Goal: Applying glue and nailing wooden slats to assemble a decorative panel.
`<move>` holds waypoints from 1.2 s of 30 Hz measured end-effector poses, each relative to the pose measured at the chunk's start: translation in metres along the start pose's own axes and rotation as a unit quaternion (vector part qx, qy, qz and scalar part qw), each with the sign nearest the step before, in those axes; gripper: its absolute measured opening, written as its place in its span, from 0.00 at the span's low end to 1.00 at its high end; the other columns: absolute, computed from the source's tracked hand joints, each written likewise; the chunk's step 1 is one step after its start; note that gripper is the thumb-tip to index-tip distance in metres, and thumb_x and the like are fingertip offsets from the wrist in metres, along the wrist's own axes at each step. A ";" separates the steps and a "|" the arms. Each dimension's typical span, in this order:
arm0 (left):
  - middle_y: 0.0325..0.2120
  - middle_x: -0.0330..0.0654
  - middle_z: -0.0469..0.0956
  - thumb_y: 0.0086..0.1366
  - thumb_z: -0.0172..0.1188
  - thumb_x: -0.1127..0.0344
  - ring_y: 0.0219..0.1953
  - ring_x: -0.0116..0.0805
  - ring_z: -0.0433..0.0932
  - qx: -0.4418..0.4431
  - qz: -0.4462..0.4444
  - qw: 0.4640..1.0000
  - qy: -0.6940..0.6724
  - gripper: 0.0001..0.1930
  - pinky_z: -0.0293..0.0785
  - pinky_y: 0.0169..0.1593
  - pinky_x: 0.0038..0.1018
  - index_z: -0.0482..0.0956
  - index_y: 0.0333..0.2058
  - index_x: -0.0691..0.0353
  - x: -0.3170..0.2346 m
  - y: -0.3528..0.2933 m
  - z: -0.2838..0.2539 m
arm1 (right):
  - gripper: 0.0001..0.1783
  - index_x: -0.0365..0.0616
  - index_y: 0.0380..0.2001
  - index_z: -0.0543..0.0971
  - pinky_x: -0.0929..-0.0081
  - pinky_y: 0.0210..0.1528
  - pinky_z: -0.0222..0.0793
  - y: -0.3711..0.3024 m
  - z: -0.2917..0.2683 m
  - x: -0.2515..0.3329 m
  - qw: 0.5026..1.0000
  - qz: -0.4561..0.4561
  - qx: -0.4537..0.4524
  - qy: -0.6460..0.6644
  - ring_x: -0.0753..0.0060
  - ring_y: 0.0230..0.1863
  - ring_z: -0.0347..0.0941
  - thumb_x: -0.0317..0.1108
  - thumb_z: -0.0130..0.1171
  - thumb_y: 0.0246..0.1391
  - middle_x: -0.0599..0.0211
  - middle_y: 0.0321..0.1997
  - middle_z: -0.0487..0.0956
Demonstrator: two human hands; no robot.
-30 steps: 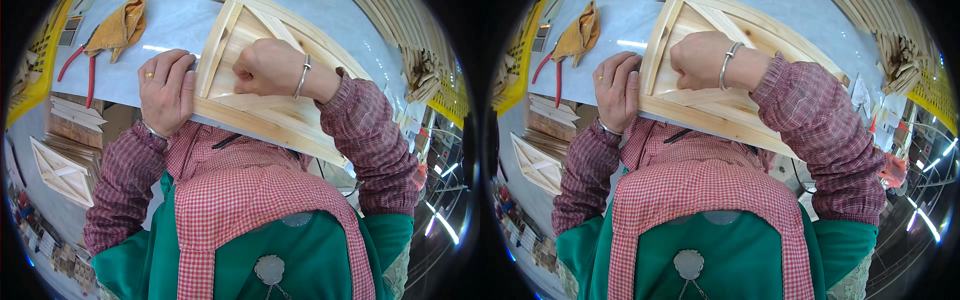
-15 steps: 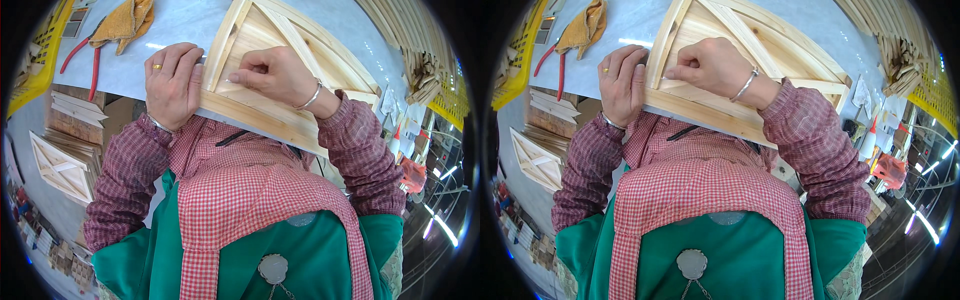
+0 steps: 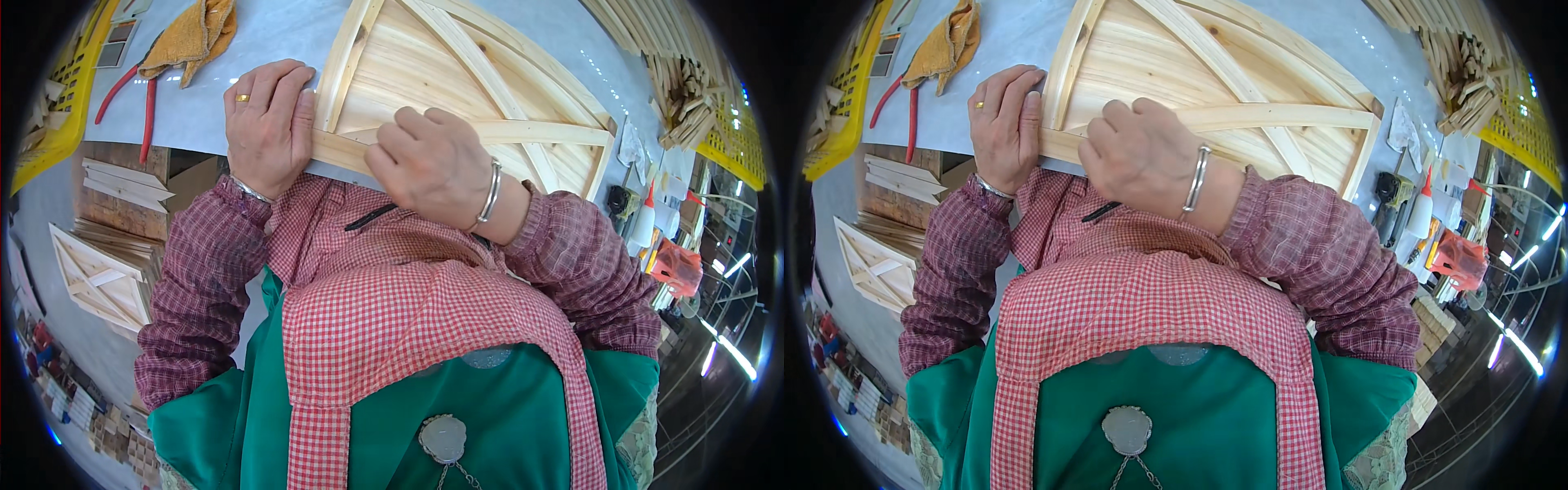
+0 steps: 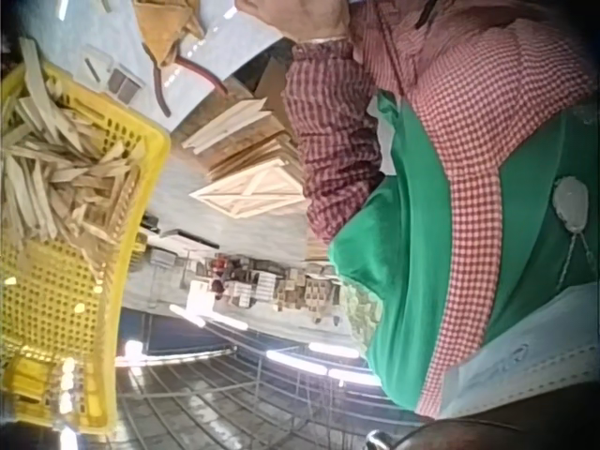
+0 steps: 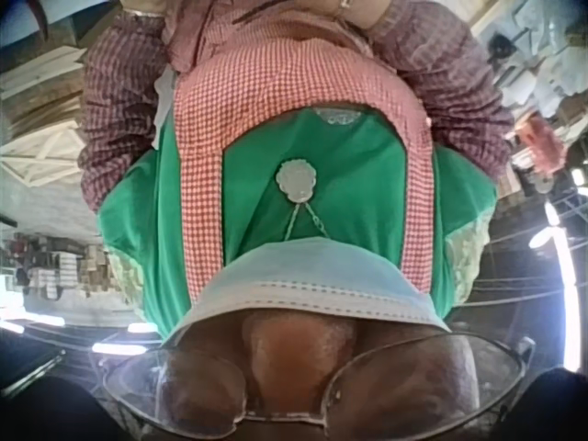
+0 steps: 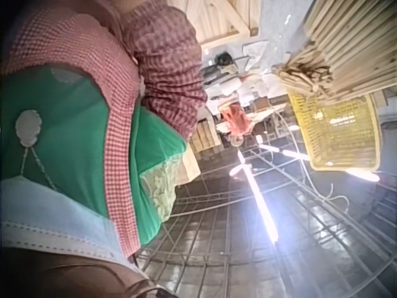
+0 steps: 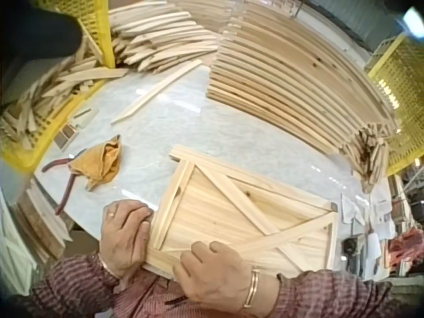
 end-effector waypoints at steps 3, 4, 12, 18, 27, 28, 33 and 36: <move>0.39 0.38 0.75 0.60 0.53 0.68 0.42 0.38 0.72 -0.007 0.005 1.000 0.000 0.08 0.63 0.47 0.33 0.76 0.38 0.61 0.000 -0.001 0.000 | 0.06 0.47 0.18 0.70 0.76 0.23 0.64 -0.002 0.000 0.007 0.998 -0.018 0.038 -0.035 0.72 0.26 0.66 0.32 0.55 0.32 0.72 0.21 0.65; 0.39 0.38 0.75 0.60 0.53 0.68 0.42 0.38 0.72 -0.010 0.007 1.000 0.000 0.08 0.63 0.47 0.33 0.76 0.38 0.61 0.000 -0.002 0.000 | 0.06 0.47 0.19 0.70 0.75 0.23 0.65 -0.005 -0.003 0.007 0.997 -0.012 0.053 -0.046 0.72 0.26 0.66 0.32 0.56 0.33 0.72 0.21 0.65; 0.39 0.39 0.75 0.61 0.53 0.67 0.41 0.38 0.72 -0.022 0.017 1.000 0.004 0.09 0.63 0.48 0.33 0.76 0.38 0.61 0.002 -0.004 0.002 | 0.10 0.49 0.31 0.76 0.75 0.25 0.66 -0.037 -0.016 -0.007 0.982 0.171 0.026 0.074 0.73 0.23 0.65 0.30 0.57 0.40 0.71 0.21 0.65; 0.39 0.39 0.75 0.61 0.53 0.67 0.42 0.38 0.72 -0.019 0.021 1.000 0.007 0.09 0.63 0.48 0.33 0.76 0.38 0.61 0.002 -0.003 0.001 | 0.30 0.63 0.54 0.74 0.76 0.26 0.66 -0.039 -0.008 0.016 0.992 0.121 0.043 -0.007 0.73 0.22 0.64 0.26 0.54 0.45 0.70 0.24 0.64; 0.39 0.39 0.75 0.61 0.52 0.67 0.42 0.39 0.72 -0.022 0.027 0.999 0.009 0.09 0.63 0.47 0.34 0.76 0.39 0.61 0.002 -0.004 0.002 | 0.33 0.67 0.58 0.69 0.77 0.27 0.65 -0.052 -0.011 0.013 0.987 0.130 0.083 -0.039 0.74 0.23 0.64 0.28 0.54 0.46 0.71 0.25 0.62; 0.39 0.39 0.75 0.61 0.52 0.67 0.42 0.39 0.72 -0.020 0.028 0.999 0.010 0.09 0.63 0.47 0.34 0.76 0.39 0.61 0.002 -0.004 0.002 | 0.33 0.67 0.59 0.69 0.77 0.27 0.65 -0.051 -0.010 0.013 0.987 0.131 0.083 -0.039 0.74 0.23 0.64 0.28 0.54 0.47 0.71 0.25 0.62; 0.39 0.39 0.75 0.61 0.52 0.68 0.41 0.39 0.72 -0.020 0.026 0.999 0.007 0.09 0.63 0.46 0.33 0.76 0.38 0.61 0.002 -0.001 0.002 | 0.33 0.68 0.59 0.68 0.78 0.26 0.64 -0.030 0.006 0.017 0.991 0.121 0.055 -0.035 0.76 0.24 0.64 0.29 0.53 0.49 0.71 0.25 0.62; 0.39 0.39 0.75 0.60 0.52 0.68 0.41 0.38 0.72 -0.024 0.031 0.999 0.010 0.09 0.64 0.46 0.33 0.76 0.38 0.61 0.002 -0.001 0.003 | 0.32 0.68 0.60 0.68 0.78 0.26 0.64 -0.030 0.004 0.016 0.991 0.116 0.044 -0.044 0.77 0.24 0.64 0.29 0.52 0.50 0.71 0.25 0.62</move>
Point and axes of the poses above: each hand's wrist, its own y-axis towards the middle knuckle, its own z-axis out of the palm, x = y × z, the point moved 1 cm from there along y, towards the middle knuckle
